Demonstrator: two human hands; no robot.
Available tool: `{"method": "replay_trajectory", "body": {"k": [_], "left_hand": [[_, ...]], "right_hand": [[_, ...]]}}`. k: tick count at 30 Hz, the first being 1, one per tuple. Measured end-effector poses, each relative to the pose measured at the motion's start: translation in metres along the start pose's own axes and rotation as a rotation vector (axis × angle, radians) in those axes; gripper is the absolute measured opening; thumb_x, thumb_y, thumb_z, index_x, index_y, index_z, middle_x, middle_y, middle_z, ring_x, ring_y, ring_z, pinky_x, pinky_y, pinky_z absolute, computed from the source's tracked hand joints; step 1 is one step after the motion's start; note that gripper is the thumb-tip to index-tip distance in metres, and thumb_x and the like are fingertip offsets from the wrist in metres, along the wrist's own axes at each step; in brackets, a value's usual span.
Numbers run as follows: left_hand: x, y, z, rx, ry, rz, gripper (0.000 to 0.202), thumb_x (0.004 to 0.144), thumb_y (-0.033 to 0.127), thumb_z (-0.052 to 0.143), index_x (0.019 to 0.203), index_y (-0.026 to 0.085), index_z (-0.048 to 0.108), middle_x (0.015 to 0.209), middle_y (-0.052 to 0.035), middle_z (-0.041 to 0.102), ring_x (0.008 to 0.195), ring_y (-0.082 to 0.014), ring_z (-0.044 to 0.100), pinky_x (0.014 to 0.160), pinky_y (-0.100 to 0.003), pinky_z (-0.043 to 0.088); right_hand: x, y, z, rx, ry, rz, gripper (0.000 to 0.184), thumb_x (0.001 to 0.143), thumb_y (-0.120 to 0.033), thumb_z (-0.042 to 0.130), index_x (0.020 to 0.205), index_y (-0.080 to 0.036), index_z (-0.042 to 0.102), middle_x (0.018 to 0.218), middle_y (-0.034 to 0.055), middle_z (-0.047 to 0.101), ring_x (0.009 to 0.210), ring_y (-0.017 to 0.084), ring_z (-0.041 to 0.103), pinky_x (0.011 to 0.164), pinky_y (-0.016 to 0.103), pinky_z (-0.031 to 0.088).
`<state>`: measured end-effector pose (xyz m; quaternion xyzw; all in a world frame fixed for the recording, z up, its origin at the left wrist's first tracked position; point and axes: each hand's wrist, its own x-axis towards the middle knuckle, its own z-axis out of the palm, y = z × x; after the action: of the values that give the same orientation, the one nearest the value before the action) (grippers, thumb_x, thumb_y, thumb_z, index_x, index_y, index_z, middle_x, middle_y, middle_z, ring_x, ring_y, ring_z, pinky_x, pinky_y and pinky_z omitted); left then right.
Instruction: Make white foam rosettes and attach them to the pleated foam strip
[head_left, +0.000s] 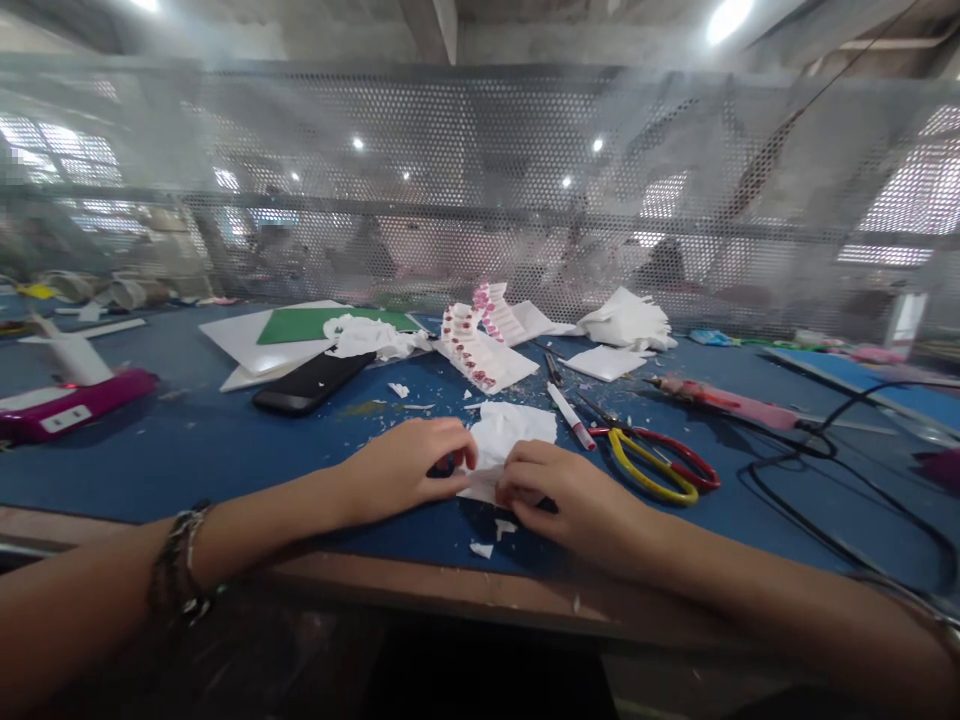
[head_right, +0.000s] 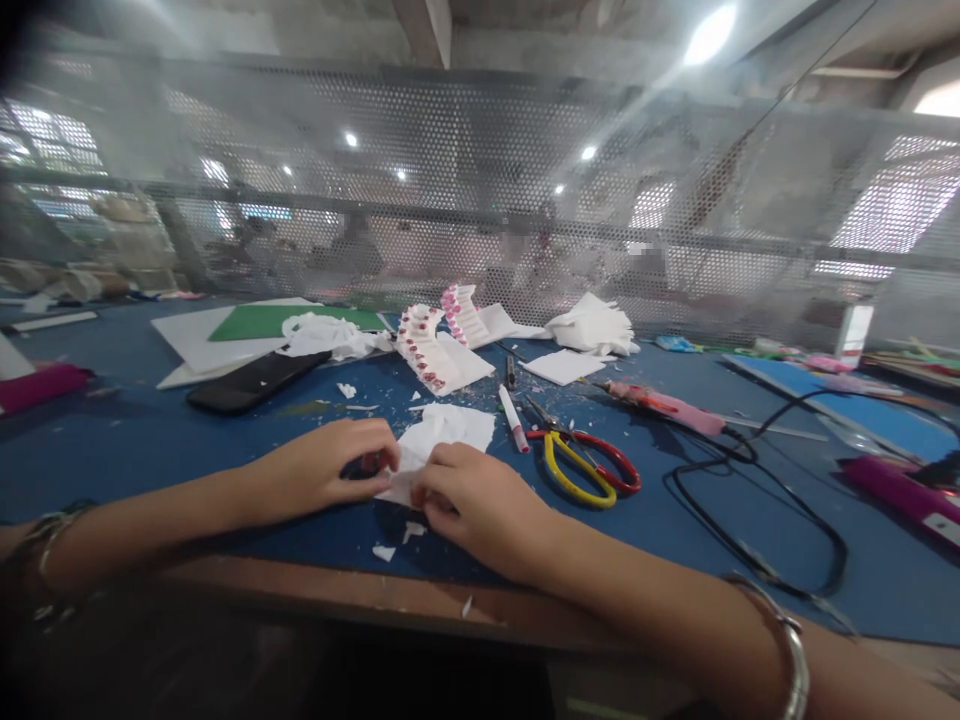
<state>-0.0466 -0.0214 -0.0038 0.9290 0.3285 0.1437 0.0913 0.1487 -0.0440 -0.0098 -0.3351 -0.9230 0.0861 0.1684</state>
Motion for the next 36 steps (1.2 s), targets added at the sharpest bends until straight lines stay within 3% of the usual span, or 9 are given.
{"method": "replay_trajectory", "body": {"k": [3, 6, 11, 19, 25, 29, 36], "left_hand": [[0.0, -0.003, -0.002, -0.019, 0.01, 0.207, 0.015, 0.076, 0.013, 0.045, 0.084, 0.017, 0.058, 0.092, -0.0039, 0.055, 0.084, -0.0138, 0.048, 0.076, -0.025, 0.035], [0.001, -0.002, -0.004, -0.004, -0.023, 0.28, 0.011, 0.074, 0.019, 0.052, 0.081, 0.017, 0.061, 0.084, -0.0025, 0.061, 0.08, -0.0145, 0.048, 0.075, -0.026, 0.034], [0.002, 0.002, -0.001, 0.008, -0.039, 0.172, 0.012, 0.076, 0.022, 0.051, 0.076, 0.015, 0.062, 0.08, -0.0036, 0.061, 0.076, -0.0141, 0.052, 0.071, -0.025, 0.036], [0.003, 0.012, 0.006, 0.103, 0.068, 0.077, 0.015, 0.077, 0.017, 0.046, 0.071, 0.014, 0.059, 0.077, -0.003, 0.061, 0.072, -0.0148, 0.049, 0.067, -0.027, 0.033], [0.002, 0.004, 0.003, 0.062, 0.021, 0.094, 0.015, 0.073, 0.033, 0.055, 0.077, 0.02, 0.061, 0.081, -0.0007, 0.061, 0.079, -0.0163, 0.05, 0.072, -0.029, 0.029], [-0.002, 0.001, 0.005, 0.038, 0.035, 0.108, 0.013, 0.078, 0.024, 0.049, 0.077, 0.019, 0.06, 0.073, -0.0002, 0.06, 0.073, -0.0139, 0.051, 0.07, -0.027, 0.032], [-0.008, -0.005, 0.003, 0.109, 0.027, 0.119, 0.019, 0.082, 0.024, 0.041, 0.078, 0.015, 0.057, 0.076, -0.0042, 0.057, 0.072, -0.0148, 0.051, 0.065, -0.024, 0.036]], "right_hand": [[0.001, 0.002, -0.005, 0.025, -0.041, -0.017, 0.012, 0.075, -0.013, 0.047, 0.076, -0.015, 0.059, 0.077, 0.0034, 0.054, 0.069, 0.01, 0.05, 0.063, 0.021, 0.039], [0.003, 0.001, -0.009, 0.02, -0.079, 0.018, 0.01, 0.074, -0.016, 0.05, 0.076, -0.015, 0.06, 0.075, 0.0033, 0.055, 0.069, 0.011, 0.051, 0.063, 0.021, 0.039], [0.006, -0.004, -0.011, -0.048, -0.095, 0.065, 0.011, 0.074, -0.018, 0.051, 0.074, -0.014, 0.061, 0.073, 0.0037, 0.057, 0.067, 0.012, 0.051, 0.062, 0.021, 0.039], [0.007, -0.008, -0.006, -0.232, -0.082, 0.033, 0.015, 0.075, -0.021, 0.047, 0.074, -0.013, 0.06, 0.075, 0.0054, 0.058, 0.072, 0.014, 0.051, 0.062, 0.022, 0.038], [0.008, -0.009, -0.003, -0.255, -0.094, 0.033, 0.018, 0.076, -0.018, 0.044, 0.081, -0.012, 0.06, 0.081, 0.0076, 0.058, 0.075, 0.015, 0.052, 0.062, 0.023, 0.039], [0.008, -0.007, -0.001, -0.236, -0.06, 0.055, 0.019, 0.077, -0.019, 0.042, 0.08, -0.011, 0.059, 0.08, 0.0083, 0.057, 0.075, 0.015, 0.051, 0.063, 0.024, 0.04], [0.007, -0.004, -0.001, -0.16, -0.034, 0.07, 0.014, 0.075, -0.015, 0.044, 0.073, -0.011, 0.057, 0.075, 0.007, 0.054, 0.072, 0.014, 0.049, 0.066, 0.025, 0.04]]}}
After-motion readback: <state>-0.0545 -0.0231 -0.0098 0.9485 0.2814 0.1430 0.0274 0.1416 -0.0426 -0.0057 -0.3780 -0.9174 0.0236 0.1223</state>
